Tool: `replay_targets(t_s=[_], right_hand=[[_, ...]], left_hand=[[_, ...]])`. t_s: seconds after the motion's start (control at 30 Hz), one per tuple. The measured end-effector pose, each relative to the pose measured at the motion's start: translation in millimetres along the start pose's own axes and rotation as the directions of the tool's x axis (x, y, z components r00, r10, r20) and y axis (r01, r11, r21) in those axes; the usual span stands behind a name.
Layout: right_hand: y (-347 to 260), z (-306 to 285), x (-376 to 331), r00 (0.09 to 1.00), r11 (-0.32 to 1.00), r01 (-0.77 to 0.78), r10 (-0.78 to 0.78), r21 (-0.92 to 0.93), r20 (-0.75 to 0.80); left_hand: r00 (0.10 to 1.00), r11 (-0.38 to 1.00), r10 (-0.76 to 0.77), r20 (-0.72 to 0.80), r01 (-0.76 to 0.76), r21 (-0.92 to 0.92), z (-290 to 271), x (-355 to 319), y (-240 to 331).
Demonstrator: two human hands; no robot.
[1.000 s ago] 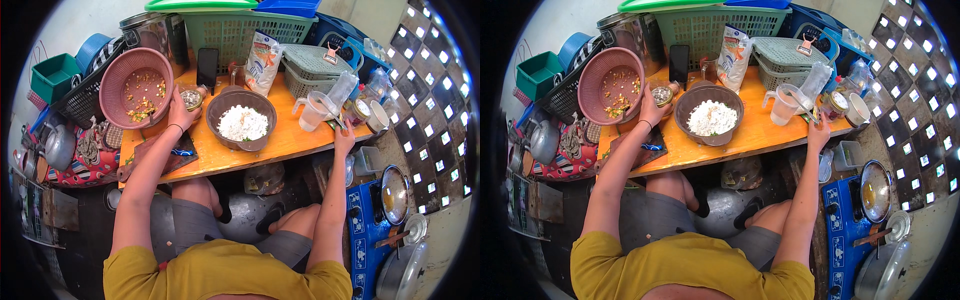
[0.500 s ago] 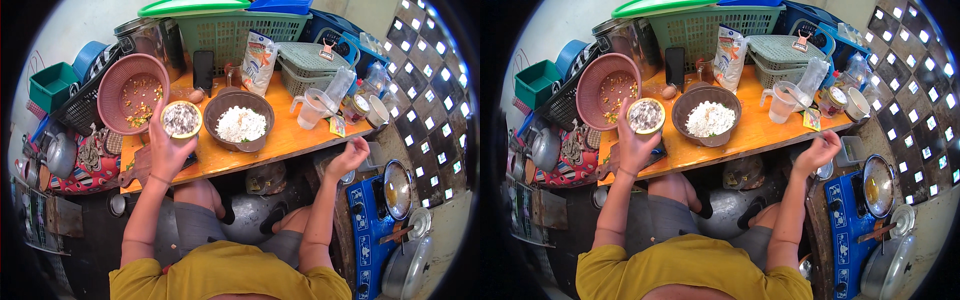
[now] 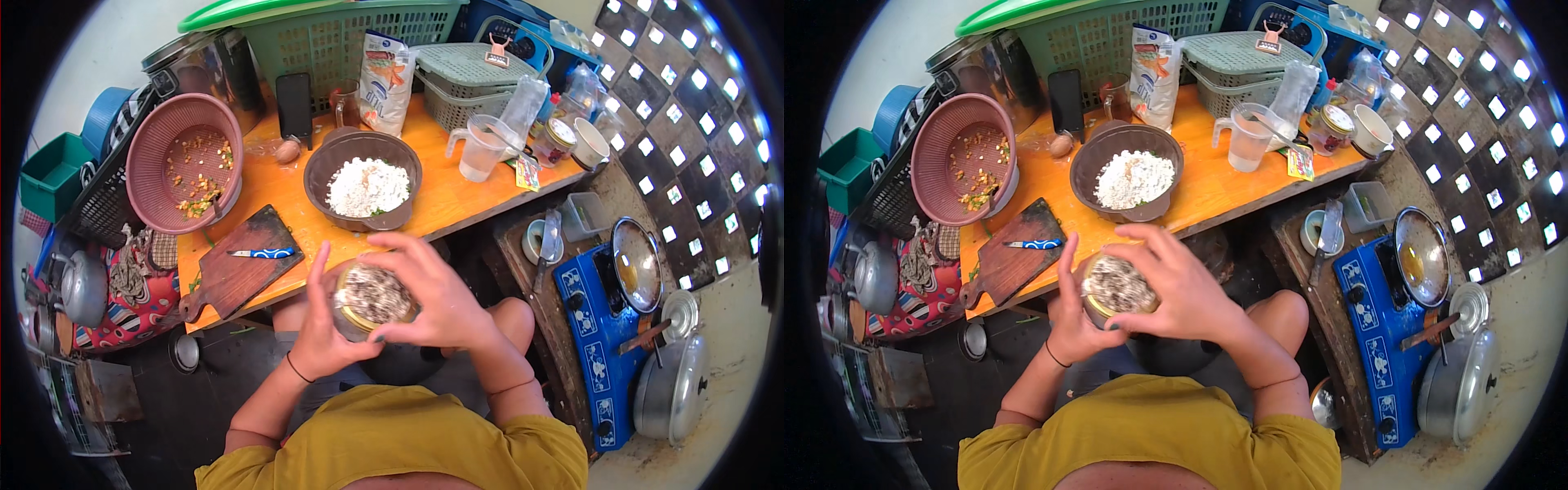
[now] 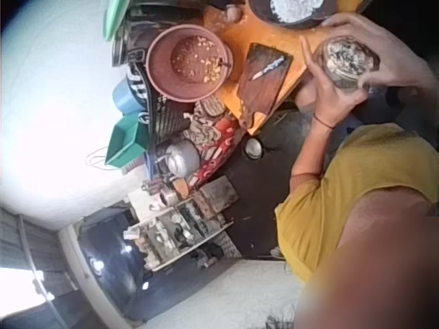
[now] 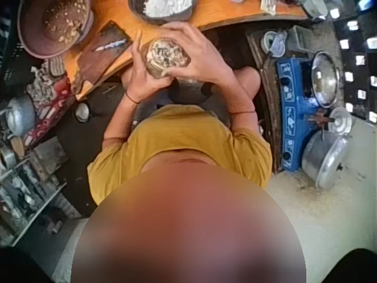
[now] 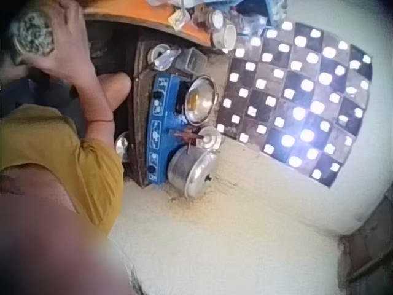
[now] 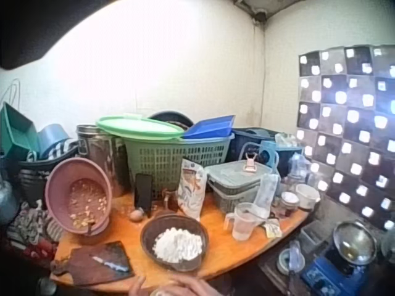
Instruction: Preparing a batter for food by mixing flour, chopped greens, and seasoning with water in a bowl.
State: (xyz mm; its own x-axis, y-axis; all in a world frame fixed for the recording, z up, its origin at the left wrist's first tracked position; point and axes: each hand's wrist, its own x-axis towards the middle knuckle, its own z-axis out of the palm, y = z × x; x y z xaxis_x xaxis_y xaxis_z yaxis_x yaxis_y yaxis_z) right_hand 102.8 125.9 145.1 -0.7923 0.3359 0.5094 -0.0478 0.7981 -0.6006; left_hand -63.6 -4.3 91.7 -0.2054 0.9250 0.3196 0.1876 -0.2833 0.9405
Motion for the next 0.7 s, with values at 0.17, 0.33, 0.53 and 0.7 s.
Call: replay_targets(t_s=[0.17,0.33,0.53,0.7], right_hand=[[-1.5,20.4,-12.5,0.999,1.0,0.016,-0.015,-0.027,0.042],[-3.1,21.7,-19.1,0.996,0.998,0.062,-0.059,-0.034,0.071],[14.6,8.4,-19.7,0.937,0.901,0.271,-0.327,0.338,0.121],[47.2,8.9,-23.6,0.987,0.842,0.121,-0.046,0.526,-0.152]], left_hand=[[0.991,0.991,-0.04,0.125,0.023,0.133,6.2,-2.3,-14.0],[0.984,0.98,-0.064,0.165,0.031,0.195,4.9,-10.2,-20.5],[0.901,0.995,-0.059,0.429,0.016,0.103,-7.0,-6.8,-19.2],[0.89,0.994,0.103,0.443,-0.083,-0.064,-15.6,-0.5,-31.5]])
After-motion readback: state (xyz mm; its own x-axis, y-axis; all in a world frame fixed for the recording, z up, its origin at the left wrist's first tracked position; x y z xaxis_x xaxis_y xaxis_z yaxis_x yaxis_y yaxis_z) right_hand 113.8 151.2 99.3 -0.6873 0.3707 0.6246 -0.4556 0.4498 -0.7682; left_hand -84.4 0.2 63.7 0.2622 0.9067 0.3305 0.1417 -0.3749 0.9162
